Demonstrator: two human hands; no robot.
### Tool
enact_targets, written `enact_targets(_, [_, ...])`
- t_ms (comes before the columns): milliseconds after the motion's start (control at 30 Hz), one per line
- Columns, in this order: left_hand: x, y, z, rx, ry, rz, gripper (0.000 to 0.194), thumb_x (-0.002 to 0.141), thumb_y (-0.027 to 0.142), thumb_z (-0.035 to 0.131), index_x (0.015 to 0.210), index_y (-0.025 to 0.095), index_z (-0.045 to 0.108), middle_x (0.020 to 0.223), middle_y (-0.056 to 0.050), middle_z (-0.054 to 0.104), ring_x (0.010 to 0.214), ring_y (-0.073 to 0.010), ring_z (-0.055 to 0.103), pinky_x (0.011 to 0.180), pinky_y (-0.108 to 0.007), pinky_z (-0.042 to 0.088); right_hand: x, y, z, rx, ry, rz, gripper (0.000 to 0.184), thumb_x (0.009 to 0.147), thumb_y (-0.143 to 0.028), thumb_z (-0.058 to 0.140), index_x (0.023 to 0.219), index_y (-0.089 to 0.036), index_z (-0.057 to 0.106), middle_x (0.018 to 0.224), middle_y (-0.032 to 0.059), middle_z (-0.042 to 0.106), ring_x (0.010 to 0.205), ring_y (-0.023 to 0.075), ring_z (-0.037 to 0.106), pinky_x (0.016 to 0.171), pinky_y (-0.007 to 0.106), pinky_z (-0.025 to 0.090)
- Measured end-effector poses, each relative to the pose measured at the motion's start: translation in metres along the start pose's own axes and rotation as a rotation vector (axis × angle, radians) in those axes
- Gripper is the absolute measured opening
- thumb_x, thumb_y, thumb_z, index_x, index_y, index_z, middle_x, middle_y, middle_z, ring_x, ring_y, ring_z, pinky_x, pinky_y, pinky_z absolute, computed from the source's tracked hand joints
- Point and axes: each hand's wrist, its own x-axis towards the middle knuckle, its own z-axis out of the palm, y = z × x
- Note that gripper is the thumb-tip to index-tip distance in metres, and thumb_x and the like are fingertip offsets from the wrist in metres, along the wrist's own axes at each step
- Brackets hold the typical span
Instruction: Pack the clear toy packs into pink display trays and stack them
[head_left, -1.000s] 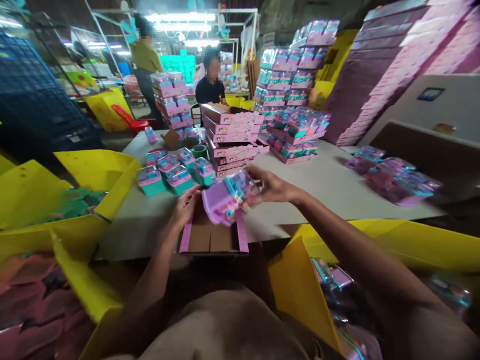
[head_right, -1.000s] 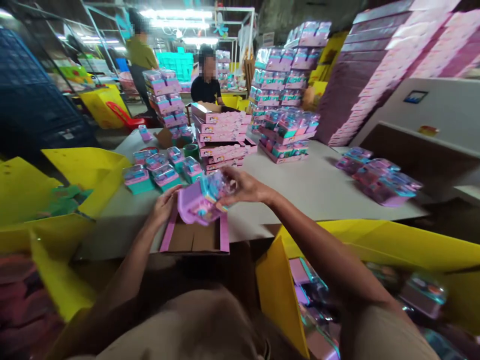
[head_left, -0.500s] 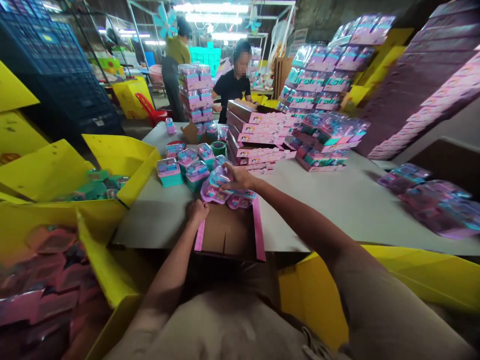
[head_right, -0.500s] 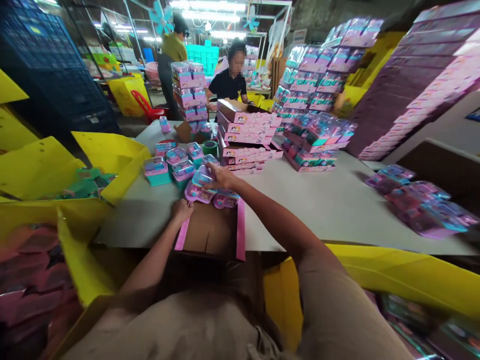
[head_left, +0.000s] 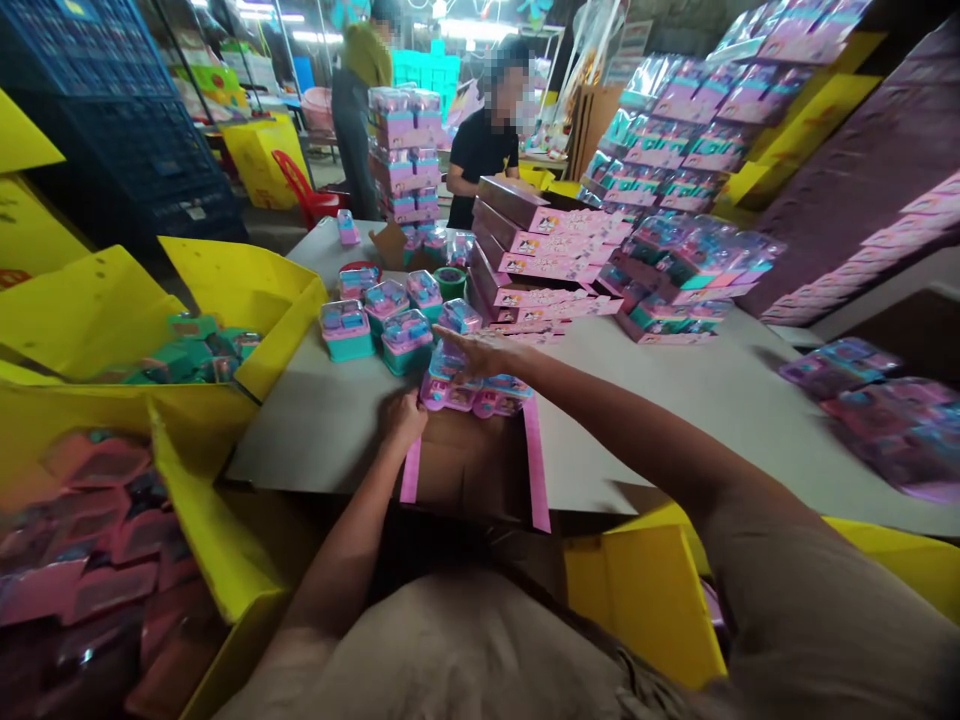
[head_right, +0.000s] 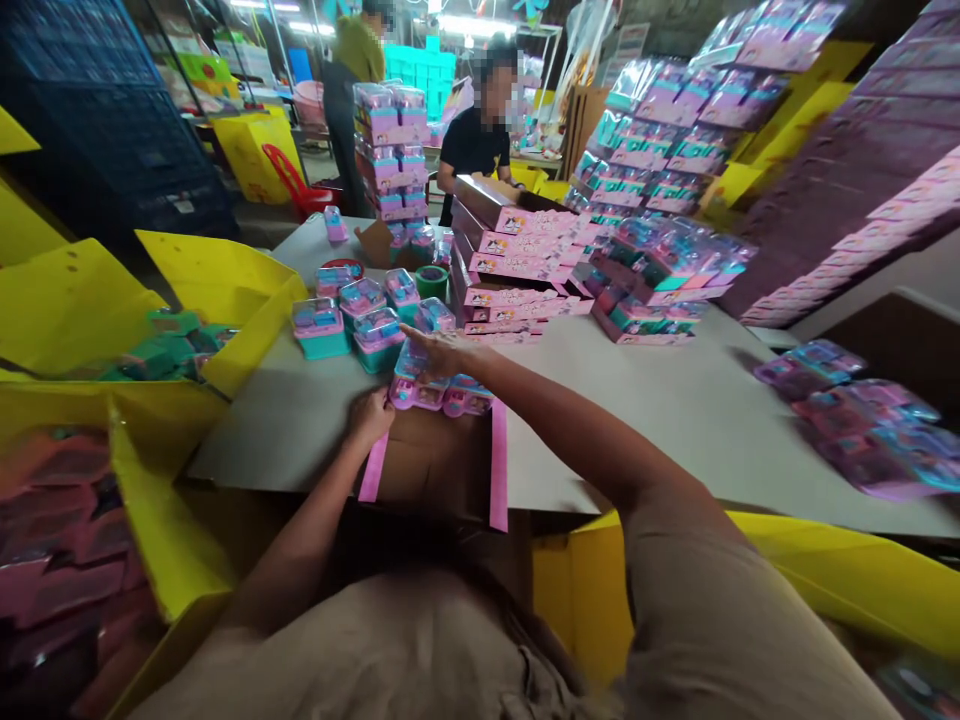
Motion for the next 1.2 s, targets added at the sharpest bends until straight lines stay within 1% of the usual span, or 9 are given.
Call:
enact_targets(100, [-0.002,0.001,0.002,-0.006,-0.005,-0.001,0.045,0.096,0.011,0.051,0.137,0.015,0.071,0.118,-0.02,0.078,0.114,-0.0331,0.073,0.098,-0.038,0.049,-0.008,-0.01,-0.003,-0.122,-0.024,-0.052,0.104,0.083,-0.049,0.086,0.169,-0.027,0.031,0.135,0.0169,0.067,0.118,0.0375,0.067,0.096,0.045,0.052])
enact_targets(267, [-0.001,-0.005,0.002,-0.069,0.002,-0.005,0.051,0.098,0.013,0.049,0.146,0.02,0.066,0.126,-0.017,0.077,0.119,-0.0303,0.072,0.102,-0.036,0.05,-0.012,-0.026,-0.012,-0.151,-0.084,-0.063,0.083,0.085,-0.047,0.087,0.157,-0.026,0.05,0.139,0.0183,0.061,0.12,0.0346,0.067,0.096,0.04,0.049])
enact_targets(400, [0.004,-0.011,0.003,-0.142,0.018,-0.015,0.054,0.099,0.014,0.048,0.151,0.02,0.061,0.138,-0.015,0.073,0.127,-0.0271,0.069,0.107,-0.034,0.049,-0.008,-0.024,-0.013,-0.17,-0.118,-0.055,0.082,0.084,-0.049,0.088,0.155,-0.029,0.053,0.14,0.0175,0.061,0.119,0.0362,0.067,0.095,0.04,0.05])
enact_targets(600, [0.001,-0.01,0.014,-0.181,0.041,-0.005,0.053,0.098,0.016,0.049,0.148,0.02,0.065,0.126,-0.018,0.077,0.119,-0.0326,0.072,0.109,-0.042,0.049,0.012,-0.024,0.007,-0.256,-0.166,0.04,0.086,0.078,-0.052,0.09,0.153,-0.032,0.054,0.132,0.0181,0.065,0.109,0.0382,0.07,0.084,0.04,0.053])
enact_targets(833, [-0.001,-0.013,0.007,-0.199,0.061,0.052,0.049,0.094,0.02,0.057,0.142,0.018,0.069,0.107,-0.017,0.078,0.111,-0.0316,0.072,0.105,-0.039,0.051,-0.005,0.008,0.007,0.005,0.024,-0.086,0.1,0.08,-0.059,0.088,0.161,-0.025,0.041,0.144,0.0193,0.059,0.123,0.0376,0.065,0.099,0.046,0.052])
enact_targets(933, [0.012,-0.006,-0.02,-0.311,0.253,0.213,0.054,0.094,0.03,0.063,0.146,0.018,0.063,0.13,-0.017,0.067,0.125,-0.0313,0.065,0.111,-0.04,0.049,-0.039,0.042,0.0,0.112,0.142,-0.032,0.116,0.072,-0.066,0.091,0.165,-0.023,0.035,0.156,0.0206,0.053,0.139,0.0401,0.056,0.112,0.052,0.047])
enact_targets(1000, [0.027,0.01,-0.038,-0.331,0.326,0.449,0.066,0.089,0.041,0.074,0.149,0.019,0.059,0.139,-0.016,0.061,0.137,-0.0347,0.056,0.12,-0.046,0.042,-0.061,0.059,0.001,0.059,0.083,0.061,0.12,0.067,-0.067,0.093,0.164,-0.023,0.039,0.154,0.0214,0.055,0.139,0.0436,0.054,0.113,0.056,0.045])
enact_targets(1100, [0.052,0.043,-0.053,-0.123,0.1,0.728,0.091,0.07,0.05,0.094,0.148,0.019,0.058,0.138,-0.018,0.061,0.142,-0.0422,0.049,0.126,-0.054,0.032,-0.084,0.072,0.014,-0.02,0.003,0.157,0.12,0.066,-0.063,0.096,0.163,-0.02,0.041,0.144,0.0219,0.061,0.128,0.0417,0.062,0.106,0.05,0.05])
enact_targets(1200, [0.07,0.065,-0.056,0.128,-0.088,0.79,0.098,0.064,0.042,0.1,0.149,0.022,0.057,0.135,-0.018,0.061,0.135,-0.0432,0.053,0.12,-0.052,0.039,-0.097,0.078,0.023,-0.029,0.035,0.148,0.114,0.073,-0.06,0.093,0.163,-0.017,0.04,0.138,0.0207,0.063,0.12,0.0374,0.066,0.1,0.044,0.052])
